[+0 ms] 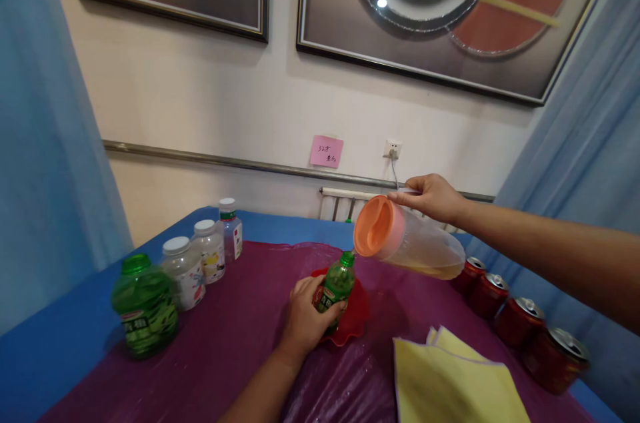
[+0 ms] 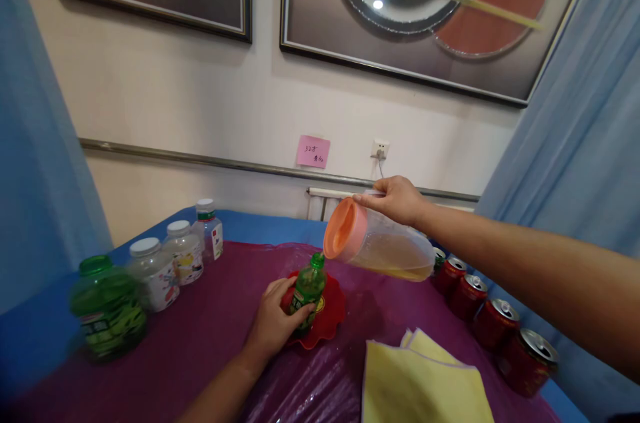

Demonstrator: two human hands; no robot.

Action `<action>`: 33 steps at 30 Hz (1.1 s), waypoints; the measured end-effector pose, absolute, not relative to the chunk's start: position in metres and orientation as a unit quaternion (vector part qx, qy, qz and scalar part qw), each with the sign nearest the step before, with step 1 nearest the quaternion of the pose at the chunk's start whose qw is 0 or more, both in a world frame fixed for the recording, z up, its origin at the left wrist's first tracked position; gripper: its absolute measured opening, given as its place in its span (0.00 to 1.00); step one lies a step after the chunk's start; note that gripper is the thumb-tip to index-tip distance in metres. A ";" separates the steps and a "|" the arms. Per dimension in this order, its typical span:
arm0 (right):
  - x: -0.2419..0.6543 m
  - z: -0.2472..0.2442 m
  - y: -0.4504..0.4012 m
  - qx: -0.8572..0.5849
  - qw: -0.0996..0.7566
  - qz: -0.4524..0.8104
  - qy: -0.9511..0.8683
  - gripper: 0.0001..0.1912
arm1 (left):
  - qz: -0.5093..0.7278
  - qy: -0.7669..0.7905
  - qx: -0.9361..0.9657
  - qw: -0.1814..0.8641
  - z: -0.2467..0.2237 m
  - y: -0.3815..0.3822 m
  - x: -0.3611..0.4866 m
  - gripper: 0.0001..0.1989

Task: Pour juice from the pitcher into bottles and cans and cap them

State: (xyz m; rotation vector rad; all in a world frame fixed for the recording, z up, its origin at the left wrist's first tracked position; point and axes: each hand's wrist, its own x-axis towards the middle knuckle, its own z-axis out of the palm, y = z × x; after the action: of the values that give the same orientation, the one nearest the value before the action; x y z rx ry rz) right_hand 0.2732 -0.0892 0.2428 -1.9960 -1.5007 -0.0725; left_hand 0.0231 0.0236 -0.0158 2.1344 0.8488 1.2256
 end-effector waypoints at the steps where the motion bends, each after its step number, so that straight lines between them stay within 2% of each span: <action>1: 0.273 0.243 -0.089 -0.758 0.315 -0.029 -0.571 0.41 | 0.453 0.314 0.792 0.264 -0.016 0.024 0.023 0.27; 33: 0.275 0.240 -0.087 -0.755 0.311 -0.041 -0.575 0.40 | 0.455 0.312 0.790 0.266 -0.015 0.023 0.023 0.25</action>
State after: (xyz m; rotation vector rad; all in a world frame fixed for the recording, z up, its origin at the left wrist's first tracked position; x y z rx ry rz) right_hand 0.2753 -0.0870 0.2395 -1.9932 -1.5191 -0.1094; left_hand 0.0233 0.0226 -0.0148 2.1349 0.8432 1.2297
